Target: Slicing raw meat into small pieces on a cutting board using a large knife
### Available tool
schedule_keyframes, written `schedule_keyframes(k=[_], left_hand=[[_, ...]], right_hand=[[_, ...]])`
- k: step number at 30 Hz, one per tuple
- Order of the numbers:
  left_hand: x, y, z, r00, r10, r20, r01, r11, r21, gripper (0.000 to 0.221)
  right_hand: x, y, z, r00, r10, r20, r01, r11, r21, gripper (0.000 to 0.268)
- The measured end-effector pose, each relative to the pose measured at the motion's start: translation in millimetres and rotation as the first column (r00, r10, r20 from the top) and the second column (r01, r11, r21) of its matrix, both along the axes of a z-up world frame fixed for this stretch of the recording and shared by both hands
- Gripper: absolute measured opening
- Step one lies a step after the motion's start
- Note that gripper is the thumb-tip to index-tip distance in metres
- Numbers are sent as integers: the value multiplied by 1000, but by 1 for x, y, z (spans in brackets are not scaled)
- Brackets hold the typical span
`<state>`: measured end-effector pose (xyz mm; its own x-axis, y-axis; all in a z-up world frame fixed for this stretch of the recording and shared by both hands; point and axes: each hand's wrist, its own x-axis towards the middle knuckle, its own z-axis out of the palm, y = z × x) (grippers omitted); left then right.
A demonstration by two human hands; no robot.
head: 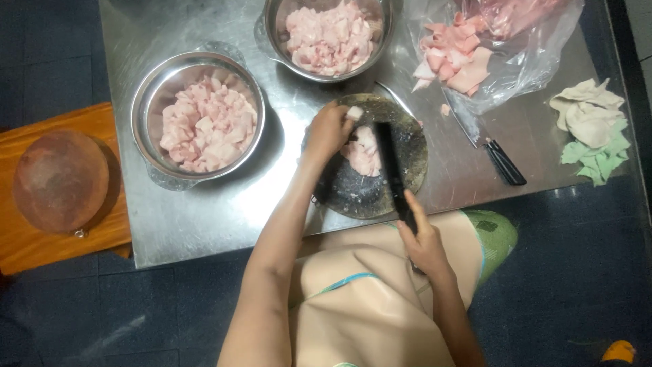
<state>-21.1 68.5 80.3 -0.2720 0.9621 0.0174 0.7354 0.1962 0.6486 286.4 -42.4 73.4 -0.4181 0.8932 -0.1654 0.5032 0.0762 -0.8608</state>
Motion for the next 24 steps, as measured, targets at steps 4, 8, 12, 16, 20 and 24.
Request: schedule_keyframes(k=[4, 8, 12, 16, 20, 24], left_hand=[[-22, -41, -69, 996, 87, -19, -89, 991, -103, 24], [-25, -61, -87, 992, 129, 0, -125, 961, -246, 23], [-20, -55, -45, 990, 139, -14, -140, 988, -69, 40], [-19, -31, -94, 995, 58, -79, -58, 998, -4, 22], [-16, -27, -114, 991, 31, -131, -41, 996, -73, 15], [5, -48, -106, 994, -13, -104, -3, 989, -148, 13]], right_hand=[[-34, 3, 37, 977, 154, 149, -144, 987, -75, 66], [-41, 8, 32, 963, 163, 214, -125, 976, -181, 61], [-44, 3, 45, 974, 131, 186, -95, 977, -191, 60], [-43, 0, 36, 974, 112, 195, -78, 982, -174, 60], [-41, 2, 31, 972, 112, 207, -87, 988, -125, 60], [-38, -5, 37, 922, 180, 344, -143, 981, -129, 62]])
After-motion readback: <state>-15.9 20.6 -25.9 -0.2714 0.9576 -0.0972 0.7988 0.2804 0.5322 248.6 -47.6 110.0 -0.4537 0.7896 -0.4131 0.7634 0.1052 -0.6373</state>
